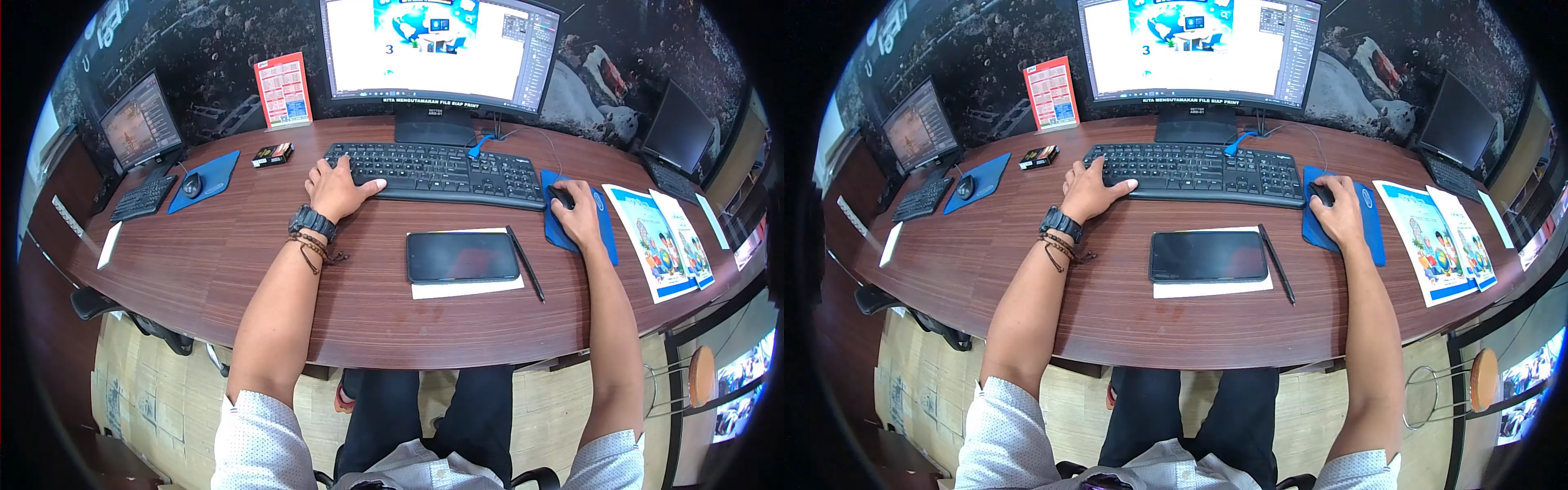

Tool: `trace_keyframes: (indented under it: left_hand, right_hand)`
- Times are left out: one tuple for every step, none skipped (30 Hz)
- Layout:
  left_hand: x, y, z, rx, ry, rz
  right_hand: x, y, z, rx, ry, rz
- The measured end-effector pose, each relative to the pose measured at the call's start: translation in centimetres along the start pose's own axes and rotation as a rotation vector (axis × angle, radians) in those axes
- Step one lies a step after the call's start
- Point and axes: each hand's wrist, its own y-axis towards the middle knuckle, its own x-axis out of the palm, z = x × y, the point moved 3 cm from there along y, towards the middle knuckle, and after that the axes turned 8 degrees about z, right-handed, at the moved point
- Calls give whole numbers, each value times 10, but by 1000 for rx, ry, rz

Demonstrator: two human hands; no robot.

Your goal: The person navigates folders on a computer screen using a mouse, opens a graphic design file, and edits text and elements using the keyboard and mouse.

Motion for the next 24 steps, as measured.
trace_keyframes:
  left_hand:
    - [-1,0,1,-1,20,19]
    - [-3,0,1,-1,20,19]
    - [-5,1,2,-11,41,19]
    - [-7,2,2,-22,63,18]
    - [-7,2,1,-22,64,19]
    - [-7,3,1,4,79,29]
    - [-7,3,2,32,95,38]
    - [-6,3,2,32,95,38]
    - [-6,3,1,31,88,56]
    - [-5,2,1,29,81,73]
    - [-5,3,0,29,81,73]
    - [-5,3,0,27,79,72]
    - [-4,3,0,25,76,72]
    - [-4,3,0,24,76,71]
    - [-5,3,1,18,73,64]
    - [-5,2,1,12,71,56]
    - [-5,2,1,12,71,56]
    - [-4,2,0,15,67,60]
    - [-4,2,0,17,64,63]
    - [-5,2,0,16,64,63]
    - [-5,2,0,17,66,60]
    - [-5,2,1,18,67,58]
    - [-5,2,0,18,67,57]
    - [-5,2,0,23,70,63]
  right_hand:
    - [0,0,0,-7,-2,1]
    - [0,0,1,-6,-2,1]
    - [0,0,1,-9,1,4]
    - [0,0,1,-11,3,7]
    - [0,0,1,-11,4,7]
    - [1,0,2,-15,3,5]
    - [1,0,3,-17,2,3]
    - [0,0,2,-17,1,4]
    - [0,0,2,-12,9,3]
    - [1,0,2,-6,17,1]
    - [1,0,2,-6,17,1]
    - [1,0,1,-4,6,4]
    - [1,0,1,-3,-6,6]
    - [1,0,1,-3,-6,5]
    - [1,0,1,-10,-5,7]
    - [0,0,1,-17,-5,9]
    - [1,0,2,-17,-5,9]
    - [1,0,2,-20,-1,12]
    - [1,0,2,-23,3,15]
    - [1,0,1,-23,4,15]
    - [0,-1,0,-17,9,16]
    - [0,-1,0,-12,13,18]
    - [0,-1,0,-12,13,18]
    - [0,-1,1,-21,13,23]
